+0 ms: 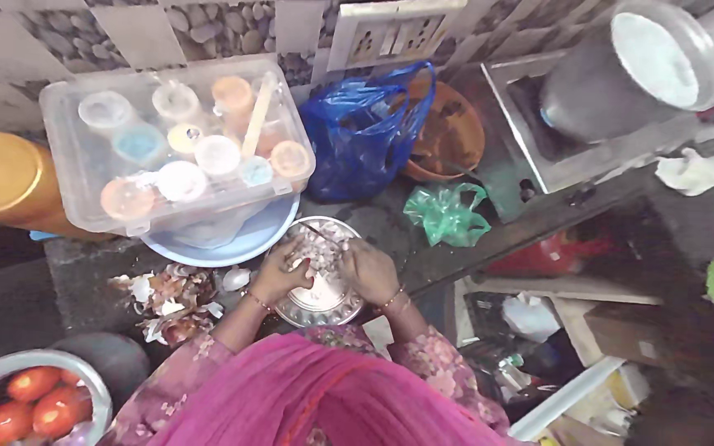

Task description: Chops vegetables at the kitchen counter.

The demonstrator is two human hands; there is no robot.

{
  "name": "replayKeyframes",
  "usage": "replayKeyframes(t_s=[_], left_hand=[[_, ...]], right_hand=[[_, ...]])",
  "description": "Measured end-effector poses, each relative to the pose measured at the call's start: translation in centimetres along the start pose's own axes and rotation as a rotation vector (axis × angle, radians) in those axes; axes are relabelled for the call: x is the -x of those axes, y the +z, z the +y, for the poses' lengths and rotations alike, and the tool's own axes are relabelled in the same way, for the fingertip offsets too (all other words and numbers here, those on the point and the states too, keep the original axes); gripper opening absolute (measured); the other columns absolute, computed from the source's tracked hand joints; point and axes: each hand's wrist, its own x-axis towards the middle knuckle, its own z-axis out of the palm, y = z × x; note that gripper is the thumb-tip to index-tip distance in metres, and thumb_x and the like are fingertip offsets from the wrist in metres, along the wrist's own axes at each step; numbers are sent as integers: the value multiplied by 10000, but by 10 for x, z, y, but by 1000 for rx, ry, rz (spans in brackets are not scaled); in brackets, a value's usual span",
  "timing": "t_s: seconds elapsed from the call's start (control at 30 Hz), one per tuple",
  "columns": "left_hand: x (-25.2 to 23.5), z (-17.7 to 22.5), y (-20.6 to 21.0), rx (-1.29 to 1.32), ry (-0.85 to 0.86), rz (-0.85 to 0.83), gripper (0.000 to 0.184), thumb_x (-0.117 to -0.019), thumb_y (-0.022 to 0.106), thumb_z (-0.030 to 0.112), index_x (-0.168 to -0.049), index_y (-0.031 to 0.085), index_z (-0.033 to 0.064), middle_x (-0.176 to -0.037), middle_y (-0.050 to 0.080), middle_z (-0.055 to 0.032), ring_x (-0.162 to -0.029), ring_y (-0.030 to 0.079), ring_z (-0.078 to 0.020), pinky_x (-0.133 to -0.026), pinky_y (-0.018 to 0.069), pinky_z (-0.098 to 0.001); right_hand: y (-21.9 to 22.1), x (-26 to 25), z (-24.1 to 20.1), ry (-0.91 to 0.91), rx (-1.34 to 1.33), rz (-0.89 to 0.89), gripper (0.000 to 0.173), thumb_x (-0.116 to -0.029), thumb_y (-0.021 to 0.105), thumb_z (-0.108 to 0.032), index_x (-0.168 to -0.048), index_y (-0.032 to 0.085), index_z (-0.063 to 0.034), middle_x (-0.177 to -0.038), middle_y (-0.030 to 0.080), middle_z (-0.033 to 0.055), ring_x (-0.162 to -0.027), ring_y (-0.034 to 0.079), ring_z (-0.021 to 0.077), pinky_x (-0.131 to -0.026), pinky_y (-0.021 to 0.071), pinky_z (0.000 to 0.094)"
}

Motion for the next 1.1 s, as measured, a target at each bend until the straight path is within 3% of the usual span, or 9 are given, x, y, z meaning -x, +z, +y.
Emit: replayKeyframes(t_s=[0.13,0.23,0.33,0.53,0.7,0.83,0.9,1.03,1.1], left_hand=[[0,-3,-9,-306,113,-74,827,-788,757,10,-1538,408,34,-1624,338,-155,-1454,395,-248,-1159,379,-407],[5,-3,-18,-586,154,-84,562,-950,647,121,-1482,494,19,-1531,473,-187,-1403,473,-319,-1156,379,-493],[9,-8,-23,-759,152,-34,354,-983,626,145,-1305,649,0,-1295,653,-198,-1199,632,-338,-1056,474,-514],[1,1,-11,-1051,31,-191,391,-1015,613,281,-1330,638,51,-1339,633,-170,-1279,583,-344,-1086,439,-542],[-10,1,6,-1158,-11,-207,474,-977,663,339,-1364,595,73,-1376,593,-182,-1307,549,-374,-1067,449,-570],[-7,-2,7,-1126,-12,-181,455,-989,654,300,-1365,596,51,-1358,593,-220,-1317,532,-402,-1085,429,-578],[-5,-1,4,-1074,10,-170,471,-983,650,336,-1356,605,51,-1327,618,-213,-1274,575,-382,-1075,439,-569],[16,-2,-11,-494,68,-193,469,-925,725,154,-1352,607,0,-1181,691,-163,-995,694,-190,-928,561,-366],[30,-1,-16,-111,17,-263,570,-881,692,-18,-1425,523,-4,-1114,697,-75,-881,690,-73,-806,587,-239]], right_hand=[[4,-12,2,-4,100,52,347,-1055,497,-275,-974,719,-21,-914,693,172,-863,707,368,-674,551,555],[8,-17,3,34,143,73,330,-1009,623,-351,-990,739,-43,-918,707,171,-855,714,369,-668,555,563],[-2,-11,-2,82,148,67,364,-982,651,-406,-1028,736,-55,-959,715,167,-873,713,368,-683,552,570],[-7,9,-10,-111,-35,580,314,-988,570,-313,-903,711,-46,-791,668,96,-632,647,242,-522,515,427],[-3,9,-16,217,87,-83,423,-1033,551,-367,-1322,616,-64,-1134,709,183,-975,713,385,-786,556,575],[-16,23,-11,152,-254,-81,465,-1031,548,-272,-1430,470,-47,-813,651,128,-693,647,277,-668,549,478],[-20,24,-3,164,-495,-206,508,-1017,548,-229,-1471,408,-48,-848,608,113,-698,588,203,-683,527,407],[-4,36,8,112,-688,-180,219,-963,572,-184,-1067,594,8,-767,540,21,-657,520,71,-635,465,266],[8,44,10,52,-754,-122,210,-977,556,-169,-1040,616,23,-745,547,0,-637,517,30,-625,469,228]])
